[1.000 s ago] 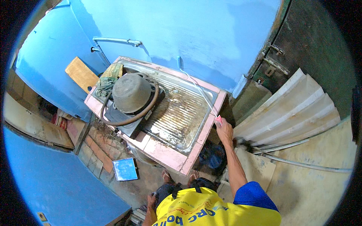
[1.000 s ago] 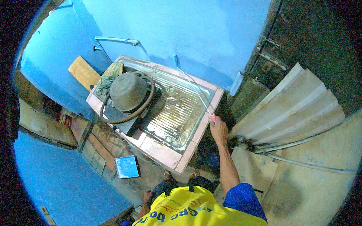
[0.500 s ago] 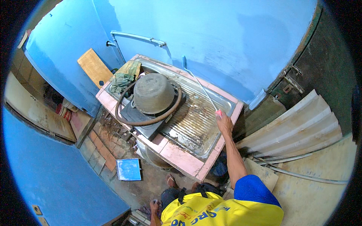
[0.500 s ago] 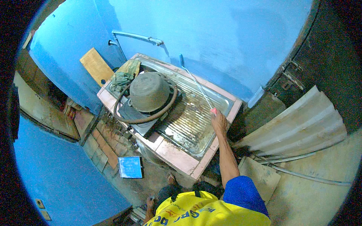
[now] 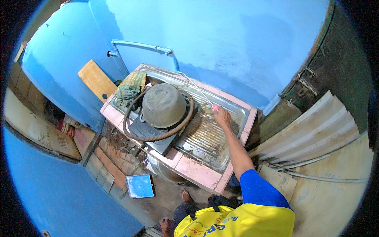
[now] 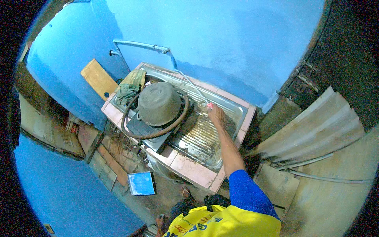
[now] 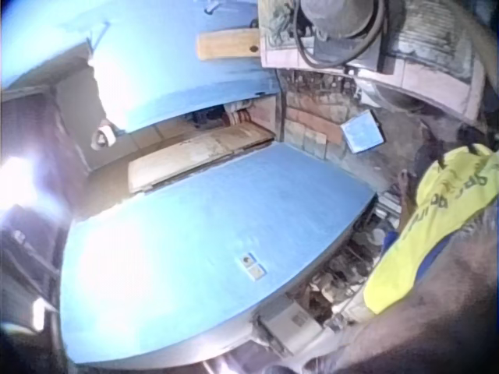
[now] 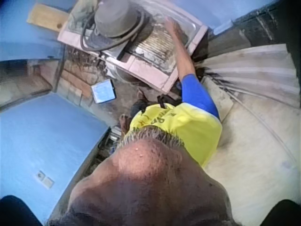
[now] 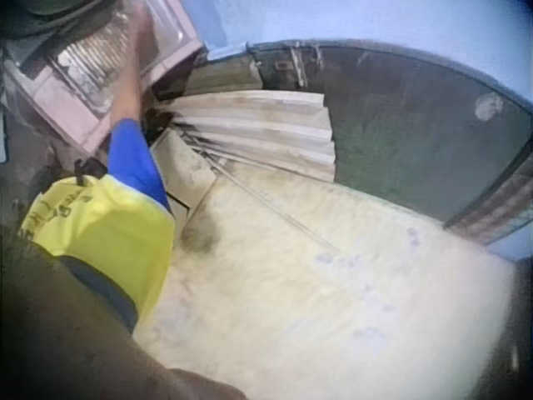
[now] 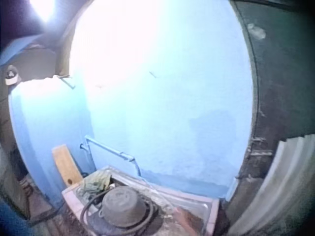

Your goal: The person paints a wall using a roller, periodically dipping the roller into a tray of blue paint.

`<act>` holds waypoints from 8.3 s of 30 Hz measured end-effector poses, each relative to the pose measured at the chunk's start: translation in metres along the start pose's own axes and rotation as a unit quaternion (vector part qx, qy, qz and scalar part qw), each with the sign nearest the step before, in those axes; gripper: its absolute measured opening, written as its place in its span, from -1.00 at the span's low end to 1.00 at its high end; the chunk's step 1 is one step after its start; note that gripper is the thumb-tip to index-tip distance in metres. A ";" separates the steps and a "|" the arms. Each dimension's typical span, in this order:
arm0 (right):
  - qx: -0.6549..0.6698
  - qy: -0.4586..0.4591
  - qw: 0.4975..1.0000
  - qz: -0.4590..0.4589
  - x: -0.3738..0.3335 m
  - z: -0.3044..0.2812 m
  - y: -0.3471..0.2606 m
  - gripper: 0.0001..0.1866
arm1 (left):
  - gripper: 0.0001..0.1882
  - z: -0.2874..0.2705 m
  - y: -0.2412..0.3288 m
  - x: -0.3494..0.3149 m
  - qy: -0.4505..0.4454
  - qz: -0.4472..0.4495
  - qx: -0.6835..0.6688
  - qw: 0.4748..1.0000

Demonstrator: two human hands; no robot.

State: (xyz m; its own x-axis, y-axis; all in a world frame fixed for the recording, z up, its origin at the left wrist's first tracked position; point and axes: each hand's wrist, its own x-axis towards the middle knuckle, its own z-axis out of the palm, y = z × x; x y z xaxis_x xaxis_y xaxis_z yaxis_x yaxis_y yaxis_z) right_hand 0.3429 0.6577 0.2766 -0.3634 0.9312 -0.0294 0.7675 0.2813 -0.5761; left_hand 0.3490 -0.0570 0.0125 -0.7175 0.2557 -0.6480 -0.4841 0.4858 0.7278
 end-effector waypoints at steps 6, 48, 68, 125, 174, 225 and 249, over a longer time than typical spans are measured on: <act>-0.015 -0.025 0.999 0.024 -0.019 -0.024 0.015 -0.52 | -0.90 0.000 0.006 0.003 0.005 -0.022 -0.030 0.999; 0.013 0.119 0.973 0.198 -0.336 -0.235 0.338 -0.64 | -0.74 0.127 0.078 -0.001 -0.150 -0.034 0.147 0.977; 0.040 0.139 0.976 0.163 -0.319 -0.248 0.307 -0.64 | -0.78 0.126 0.057 0.002 -0.181 0.025 0.090 0.979; -0.027 0.082 0.994 0.067 -0.071 -0.059 0.040 -0.51 | -0.86 0.005 0.039 0.044 -0.055 -0.023 -0.025 0.998; -0.001 0.149 0.970 0.191 -0.290 -0.206 0.275 -0.67 | -0.71 0.094 0.086 0.015 -0.147 0.012 0.075 0.986; 0.007 0.157 0.967 0.200 -0.345 -0.185 0.371 -0.67 | -0.75 0.129 0.077 0.008 -0.202 0.033 0.133 0.970; 0.672 0.009 0.672 0.309 -0.424 -0.145 0.057 -0.65 | -0.77 0.064 0.109 0.106 -0.273 -0.010 0.197 0.942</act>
State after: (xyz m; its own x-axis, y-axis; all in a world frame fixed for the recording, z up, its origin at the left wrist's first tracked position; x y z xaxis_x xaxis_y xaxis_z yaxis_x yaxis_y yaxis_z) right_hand 0.6168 0.3128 0.3748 -0.1783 0.7798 -0.6002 -0.4073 -0.6137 -0.6764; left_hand 0.2521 0.0761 0.0088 -0.2937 0.5818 -0.7585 -0.1948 0.7404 0.6433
